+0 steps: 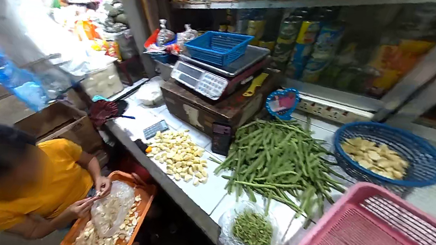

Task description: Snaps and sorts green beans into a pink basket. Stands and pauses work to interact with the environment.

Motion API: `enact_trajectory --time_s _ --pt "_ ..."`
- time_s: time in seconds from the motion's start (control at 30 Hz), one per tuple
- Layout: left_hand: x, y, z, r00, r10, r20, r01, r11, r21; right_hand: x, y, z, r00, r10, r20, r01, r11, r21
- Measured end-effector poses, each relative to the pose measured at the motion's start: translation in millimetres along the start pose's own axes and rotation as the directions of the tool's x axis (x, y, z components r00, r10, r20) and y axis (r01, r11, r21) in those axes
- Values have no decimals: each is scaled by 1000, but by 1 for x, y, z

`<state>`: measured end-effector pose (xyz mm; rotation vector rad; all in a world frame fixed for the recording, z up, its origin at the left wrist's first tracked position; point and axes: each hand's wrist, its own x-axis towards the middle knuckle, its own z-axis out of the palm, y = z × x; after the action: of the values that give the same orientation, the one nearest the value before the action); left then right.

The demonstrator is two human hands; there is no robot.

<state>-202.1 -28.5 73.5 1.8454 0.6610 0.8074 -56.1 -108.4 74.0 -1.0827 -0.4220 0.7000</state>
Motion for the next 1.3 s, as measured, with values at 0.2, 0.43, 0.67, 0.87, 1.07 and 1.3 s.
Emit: enact_trajectory --time_s 0.2,0.43,0.67,0.87,1.07,1.3 --pt "3 -3 8 988 -151 37 155 981 -120 -15 16 -1 989 -130 66 140 970 -198" --pt "3 -1 10 987 -103 121 130 961 -244 -20 24 8 985 -155 71 166 966 -198" --pt "9 -11 17 970 228 81 -241 935 258 -19 29 3 960 -263 101 280 930 -239" --pt "14 -12 11 912 225 342 -373 803 466 -11 24 -10 882 -265 389 465 614 -637" --pt "16 -15 -13 883 -83 462 -232 779 583 -17 14 -25 864 126 488 390 444 -806" --pt "26 -6 -20 888 -304 346 215 938 272 -19 -3 -13 858 384 340 114 504 -856"
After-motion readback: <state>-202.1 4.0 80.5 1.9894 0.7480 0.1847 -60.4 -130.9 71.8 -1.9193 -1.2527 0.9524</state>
